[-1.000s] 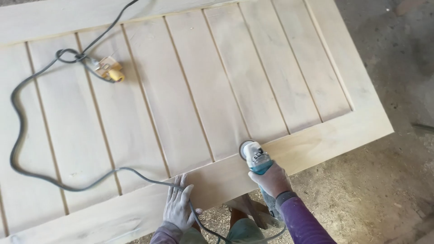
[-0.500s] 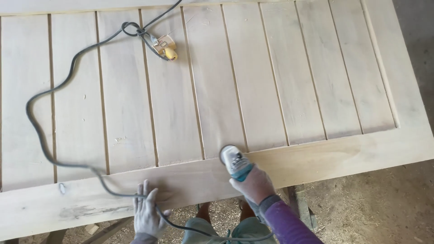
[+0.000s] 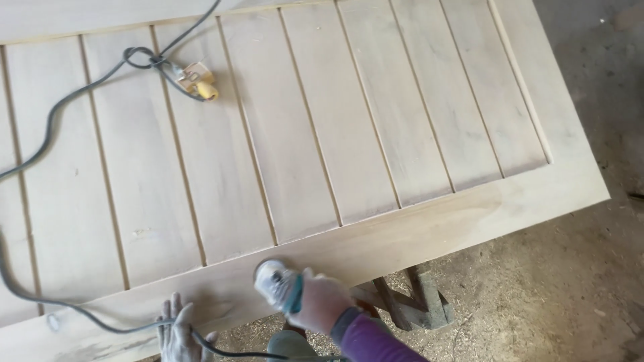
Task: Sanding a wooden door using an angle grinder with a sanding disc.
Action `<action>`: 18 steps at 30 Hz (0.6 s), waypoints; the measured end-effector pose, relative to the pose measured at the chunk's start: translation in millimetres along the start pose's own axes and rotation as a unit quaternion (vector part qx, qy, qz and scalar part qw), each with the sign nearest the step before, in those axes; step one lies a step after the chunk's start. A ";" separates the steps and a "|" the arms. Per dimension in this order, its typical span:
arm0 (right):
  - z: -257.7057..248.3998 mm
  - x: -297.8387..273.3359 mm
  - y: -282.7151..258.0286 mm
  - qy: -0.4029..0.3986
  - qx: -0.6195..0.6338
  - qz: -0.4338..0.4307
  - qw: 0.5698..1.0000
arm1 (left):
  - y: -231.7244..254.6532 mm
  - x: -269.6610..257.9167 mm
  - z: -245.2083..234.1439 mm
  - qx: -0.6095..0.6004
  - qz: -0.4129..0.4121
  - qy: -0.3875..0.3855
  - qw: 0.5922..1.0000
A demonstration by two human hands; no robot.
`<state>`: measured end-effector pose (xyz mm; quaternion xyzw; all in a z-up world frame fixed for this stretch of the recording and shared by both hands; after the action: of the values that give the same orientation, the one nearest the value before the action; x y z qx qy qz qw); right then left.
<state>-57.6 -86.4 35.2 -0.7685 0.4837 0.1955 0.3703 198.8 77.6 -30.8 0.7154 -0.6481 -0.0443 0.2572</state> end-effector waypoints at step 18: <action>-152.4 -84.1 361.1 0.106 0.102 0.323 0.935 | 331.6 153.1 173.2 -0.135 0.227 -0.218 0.940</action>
<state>-425.5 -244.7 52.4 -0.5449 0.7598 0.1718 0.3104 -145.9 -130.9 1.9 0.4807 -0.8214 -0.2265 0.2073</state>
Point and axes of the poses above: each hand's wrist, its own x-axis towards the middle knuckle, its own z-axis out of the palm, y = z × x, the point moved 9 cm from there along x, towards the middle knuckle, and after that the axes turned 10 degrees about z, right-handed, at the moved point
